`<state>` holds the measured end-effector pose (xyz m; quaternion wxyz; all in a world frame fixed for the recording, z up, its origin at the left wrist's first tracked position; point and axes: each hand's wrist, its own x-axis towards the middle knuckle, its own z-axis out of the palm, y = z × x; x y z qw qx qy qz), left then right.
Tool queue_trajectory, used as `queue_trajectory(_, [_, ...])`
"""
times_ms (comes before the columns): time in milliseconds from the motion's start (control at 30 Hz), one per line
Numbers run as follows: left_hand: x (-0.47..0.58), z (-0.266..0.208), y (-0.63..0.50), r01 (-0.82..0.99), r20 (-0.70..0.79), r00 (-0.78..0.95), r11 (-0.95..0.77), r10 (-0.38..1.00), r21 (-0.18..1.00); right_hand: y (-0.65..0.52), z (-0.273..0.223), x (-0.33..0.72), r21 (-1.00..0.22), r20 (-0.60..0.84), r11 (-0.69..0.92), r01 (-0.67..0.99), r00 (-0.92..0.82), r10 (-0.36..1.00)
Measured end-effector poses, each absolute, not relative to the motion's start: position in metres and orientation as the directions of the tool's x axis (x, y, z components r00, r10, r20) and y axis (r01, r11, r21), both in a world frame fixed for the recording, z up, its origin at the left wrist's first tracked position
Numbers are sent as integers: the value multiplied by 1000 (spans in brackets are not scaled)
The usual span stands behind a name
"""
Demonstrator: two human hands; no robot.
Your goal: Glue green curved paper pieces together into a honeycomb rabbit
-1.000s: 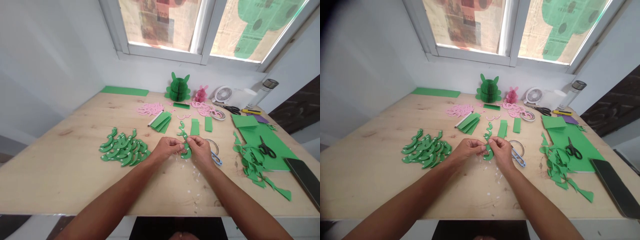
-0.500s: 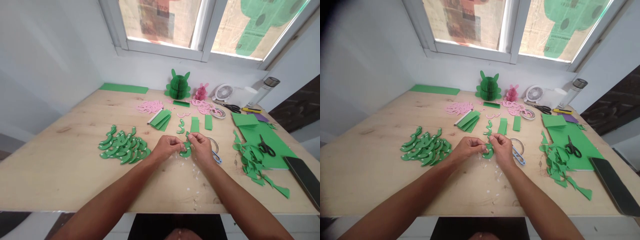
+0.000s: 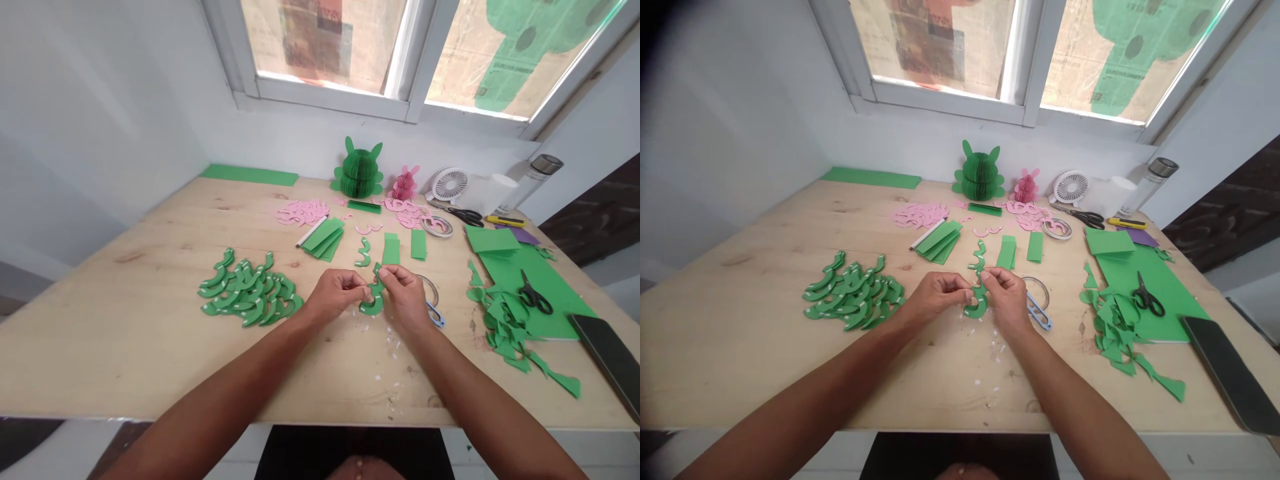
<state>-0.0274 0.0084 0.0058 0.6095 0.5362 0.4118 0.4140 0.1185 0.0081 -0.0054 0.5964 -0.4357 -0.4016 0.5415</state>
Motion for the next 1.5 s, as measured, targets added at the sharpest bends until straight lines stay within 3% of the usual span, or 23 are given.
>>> queue_trajectory(200, [-30,7,9,10,-79,342,81,936,997,8,-1,118,-929,-45,-12,-371,79,996])
queue_trajectory(433, [-28,9,9,-65,-88,341,117,936,991,7,0,118,-932,-36,-14,-362,53,998])
queue_trajectory(667, [-28,13,5,-63,-23,338,47,941,997,8,-5,118,-948,-12,7,-318,59,998])
queue_trajectory(1067, [-30,7,8,181,54,292,-111,955,977,8,-3,118,-955,-7,20,-295,89,996])
queue_trajectory(1500, [-27,6,9,-3,-55,326,59,944,998,8,-2,120,-955,1,-3,-295,-13,1000])
